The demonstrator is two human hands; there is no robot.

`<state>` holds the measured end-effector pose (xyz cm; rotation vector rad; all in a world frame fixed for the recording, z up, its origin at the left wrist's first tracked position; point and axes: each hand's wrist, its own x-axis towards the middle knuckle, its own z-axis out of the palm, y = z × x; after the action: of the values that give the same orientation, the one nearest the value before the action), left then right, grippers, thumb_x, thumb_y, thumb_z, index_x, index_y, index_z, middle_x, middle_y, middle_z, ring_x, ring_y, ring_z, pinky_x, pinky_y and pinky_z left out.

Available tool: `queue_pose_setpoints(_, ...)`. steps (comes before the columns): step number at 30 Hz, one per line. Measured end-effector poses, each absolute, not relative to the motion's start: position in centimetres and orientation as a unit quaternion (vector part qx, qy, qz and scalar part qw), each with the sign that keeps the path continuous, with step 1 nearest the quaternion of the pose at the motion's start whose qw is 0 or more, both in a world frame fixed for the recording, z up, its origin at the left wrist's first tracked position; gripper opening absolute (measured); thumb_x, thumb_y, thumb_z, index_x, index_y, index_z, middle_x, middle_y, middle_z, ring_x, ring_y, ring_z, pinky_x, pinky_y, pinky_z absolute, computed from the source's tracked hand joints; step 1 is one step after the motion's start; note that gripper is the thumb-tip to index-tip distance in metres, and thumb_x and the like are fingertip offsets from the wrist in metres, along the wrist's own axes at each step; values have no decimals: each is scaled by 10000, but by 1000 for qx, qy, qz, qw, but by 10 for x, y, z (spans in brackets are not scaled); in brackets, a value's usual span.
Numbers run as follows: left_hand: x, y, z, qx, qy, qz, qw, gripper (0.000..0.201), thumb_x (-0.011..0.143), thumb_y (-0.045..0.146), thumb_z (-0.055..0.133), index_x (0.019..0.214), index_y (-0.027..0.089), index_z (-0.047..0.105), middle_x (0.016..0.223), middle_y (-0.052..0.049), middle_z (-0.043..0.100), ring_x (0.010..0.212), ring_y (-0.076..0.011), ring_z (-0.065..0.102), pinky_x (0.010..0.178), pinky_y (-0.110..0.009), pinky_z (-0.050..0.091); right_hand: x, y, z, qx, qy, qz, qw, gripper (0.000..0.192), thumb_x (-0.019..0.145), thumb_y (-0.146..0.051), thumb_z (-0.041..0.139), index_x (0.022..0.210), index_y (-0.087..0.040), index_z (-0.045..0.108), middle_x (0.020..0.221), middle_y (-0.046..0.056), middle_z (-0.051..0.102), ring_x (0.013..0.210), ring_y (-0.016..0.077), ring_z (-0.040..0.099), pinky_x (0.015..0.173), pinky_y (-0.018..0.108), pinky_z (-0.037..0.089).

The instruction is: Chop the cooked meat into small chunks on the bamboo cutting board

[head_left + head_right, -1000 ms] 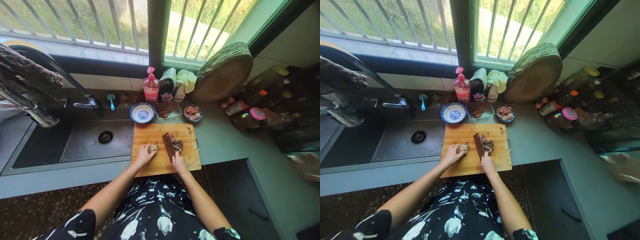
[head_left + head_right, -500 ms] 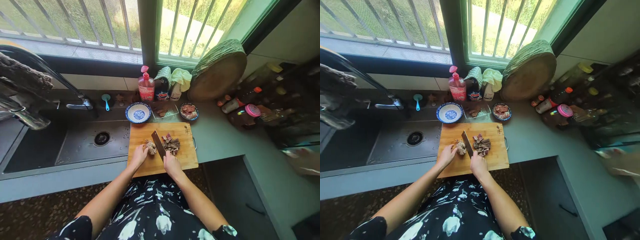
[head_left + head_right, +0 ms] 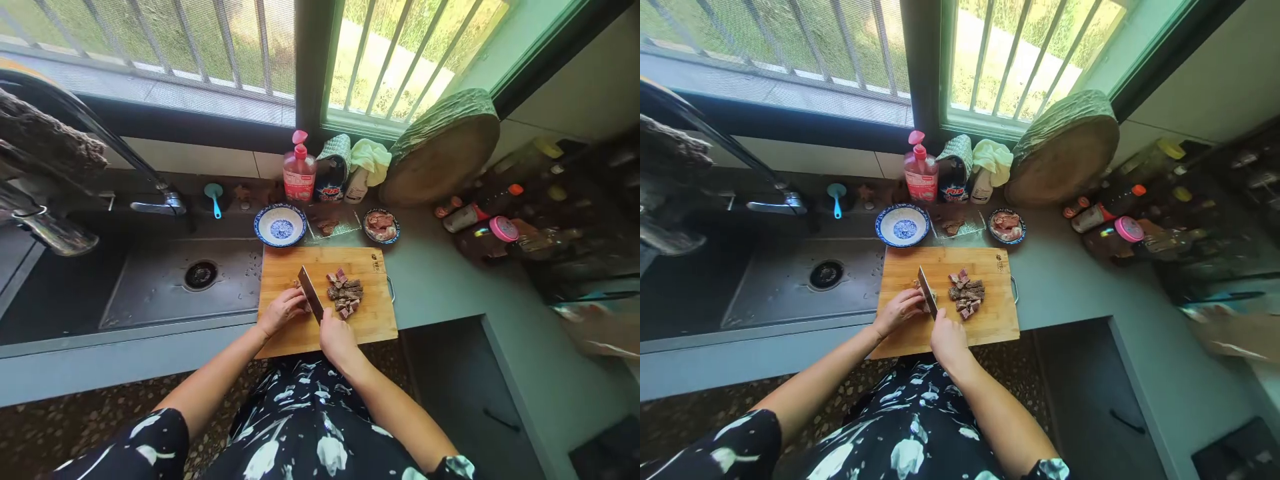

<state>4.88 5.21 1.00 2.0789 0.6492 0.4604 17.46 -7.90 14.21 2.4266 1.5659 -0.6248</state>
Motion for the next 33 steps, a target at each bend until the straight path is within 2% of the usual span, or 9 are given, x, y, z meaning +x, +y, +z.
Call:
queue_pose_setpoints(7, 46, 54, -6, 857, 244, 211, 402, 306, 786, 393, 564, 1037, 227, 617, 1206, -69, 564, 1166, -189, 473, 1035, -376, 351, 170, -74, 157, 803, 518, -249, 155, 224, 823, -55, 371, 1027, -93, 458, 765, 158, 640, 771, 255, 651, 640, 317, 487)
queue_pose_setpoints(14, 44, 51, -19, 879, 189, 321, 298, 313, 821, 364, 518, 1062, 179, 596, 1182, -91, 582, 1106, -190, 533, 964, -386, 446, 159, -47, 150, 794, 509, -276, 188, 268, 828, -73, 379, 1093, -81, 418, 839, 182, 638, 836, 229, 641, 702, 306, 474)
queue_pose_setpoints(20, 43, 51, -23, 875, 194, 346, 278, 310, 817, 376, 520, 1043, 183, 609, 1119, -86, 619, 1067, -193, 562, 934, -375, 480, 160, -38, 128, 792, 496, -287, 212, 325, 821, -98, 426, 1143, -83, 389, 893, 189, 637, 873, 230, 631, 727, 302, 462)
queue_pose_setpoints(27, 43, 51, -25, 870, 198, 340, 298, 294, 809, 352, 545, 1038, 181, 613, 1107, -84, 623, 1065, -193, 563, 956, -385, 465, 170, -43, 92, 778, 534, -268, 192, 333, 814, -113, 429, 1142, -72, 387, 836, 157, 644, 810, 252, 638, 663, 314, 469)
queue_pose_setpoints(33, 45, 48, -23, 873, 213, 337, 282, 266, 807, 345, 550, 1015, 193, 616, 1098, -74, 627, 1055, -189, 569, 962, -384, 460, 177, -48, 95, 784, 545, -249, 158, 318, 840, -135, 395, 1150, -68, 387, 823, 157, 641, 788, 257, 638, 631, 311, 463)
